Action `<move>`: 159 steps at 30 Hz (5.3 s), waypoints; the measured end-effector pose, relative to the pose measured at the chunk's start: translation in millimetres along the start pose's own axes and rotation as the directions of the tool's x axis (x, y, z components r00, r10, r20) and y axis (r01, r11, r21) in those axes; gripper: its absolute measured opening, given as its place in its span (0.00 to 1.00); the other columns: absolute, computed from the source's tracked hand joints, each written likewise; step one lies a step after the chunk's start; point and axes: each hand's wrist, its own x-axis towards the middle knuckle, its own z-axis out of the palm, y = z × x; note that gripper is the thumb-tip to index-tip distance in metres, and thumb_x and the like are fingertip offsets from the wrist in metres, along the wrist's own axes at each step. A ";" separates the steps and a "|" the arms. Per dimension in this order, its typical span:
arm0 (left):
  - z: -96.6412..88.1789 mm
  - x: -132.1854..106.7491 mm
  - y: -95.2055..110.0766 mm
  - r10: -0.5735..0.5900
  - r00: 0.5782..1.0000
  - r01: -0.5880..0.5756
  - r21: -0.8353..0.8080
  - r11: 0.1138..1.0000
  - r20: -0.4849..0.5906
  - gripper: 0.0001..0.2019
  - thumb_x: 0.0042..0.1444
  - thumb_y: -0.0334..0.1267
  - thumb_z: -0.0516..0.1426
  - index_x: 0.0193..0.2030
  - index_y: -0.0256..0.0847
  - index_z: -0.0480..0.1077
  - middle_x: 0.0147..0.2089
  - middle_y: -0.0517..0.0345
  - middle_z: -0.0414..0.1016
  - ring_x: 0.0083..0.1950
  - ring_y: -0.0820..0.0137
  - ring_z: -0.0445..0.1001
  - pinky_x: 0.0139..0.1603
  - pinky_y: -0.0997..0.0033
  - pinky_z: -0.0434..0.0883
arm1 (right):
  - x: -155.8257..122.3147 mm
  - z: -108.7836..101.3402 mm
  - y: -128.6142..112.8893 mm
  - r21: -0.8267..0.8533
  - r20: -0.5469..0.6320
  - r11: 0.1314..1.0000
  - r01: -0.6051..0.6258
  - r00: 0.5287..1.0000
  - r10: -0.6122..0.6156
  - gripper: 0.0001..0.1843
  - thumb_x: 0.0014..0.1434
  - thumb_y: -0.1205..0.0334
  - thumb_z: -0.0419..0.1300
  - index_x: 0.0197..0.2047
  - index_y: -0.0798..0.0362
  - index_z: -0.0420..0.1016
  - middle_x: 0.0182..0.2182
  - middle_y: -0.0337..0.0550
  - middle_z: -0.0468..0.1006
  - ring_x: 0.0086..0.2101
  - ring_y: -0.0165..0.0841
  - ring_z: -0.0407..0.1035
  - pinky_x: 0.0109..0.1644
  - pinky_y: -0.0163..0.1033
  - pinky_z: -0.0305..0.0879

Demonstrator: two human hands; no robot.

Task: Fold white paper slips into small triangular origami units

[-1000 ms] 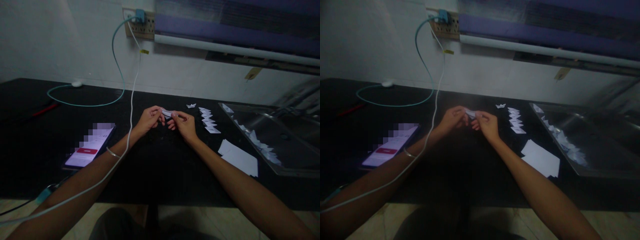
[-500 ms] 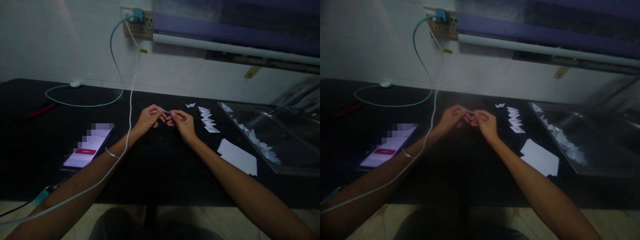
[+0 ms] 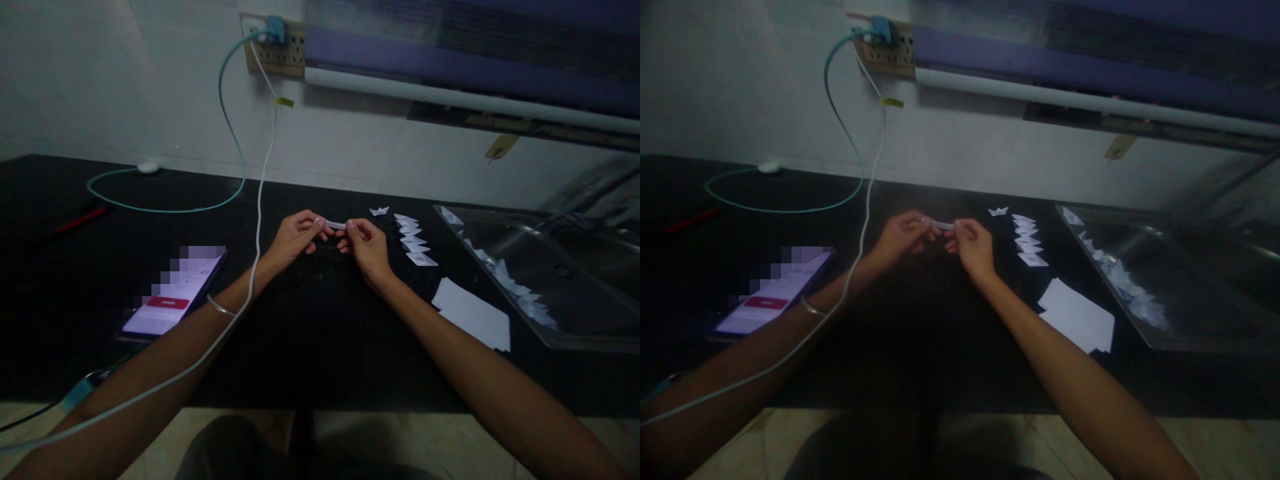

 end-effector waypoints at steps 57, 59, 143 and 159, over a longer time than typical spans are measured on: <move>-4.5 -9.9 2.2 0.011 0.945 -0.073 0.180 0.981 0.328 0.31 0.61 0.60 0.51 0.50 0.30 0.74 0.44 0.38 0.80 0.46 0.64 0.79 0.28 0.78 0.68 | 10.8 -11.3 14.2 -0.214 0.049 0.942 0.260 0.965 -0.256 0.19 0.54 0.43 0.65 0.36 0.49 0.68 0.24 0.37 0.77 0.26 0.32 0.74 0.33 0.39 0.72; -2.2 -13.1 5.8 -0.004 0.956 -0.049 0.176 0.983 0.292 0.30 0.60 0.61 0.52 0.49 0.31 0.73 0.43 0.39 0.80 0.46 0.63 0.79 0.28 0.79 0.68 | 9.7 -11.2 13.8 -0.209 0.049 0.942 0.261 0.965 -0.257 0.19 0.54 0.43 0.65 0.36 0.49 0.69 0.25 0.37 0.77 0.28 0.32 0.75 0.34 0.40 0.72; 0.4 -14.5 -0.4 -0.112 0.984 0.104 0.060 0.993 0.140 0.21 0.59 0.54 0.58 0.28 0.38 0.65 0.18 0.59 0.68 0.16 0.79 0.66 0.17 0.78 0.55 | -21.2 -18.5 10.0 -0.444 0.367 0.855 0.269 0.925 -0.100 0.12 0.59 0.56 0.60 0.32 0.57 0.77 0.25 0.44 0.79 0.25 0.29 0.69 0.29 0.33 0.63; -8.4 -3.9 -23.9 -0.078 0.988 0.089 -0.085 0.992 0.131 0.13 0.63 0.45 0.57 0.40 0.35 0.70 0.30 0.54 0.76 0.25 0.78 0.74 0.23 0.82 0.66 | -26.0 -18.4 1.7 -0.055 0.304 0.997 0.056 0.952 -0.037 0.24 0.43 0.50 0.72 0.41 0.53 0.76 0.32 0.41 0.80 0.31 0.31 0.73 0.36 0.37 0.74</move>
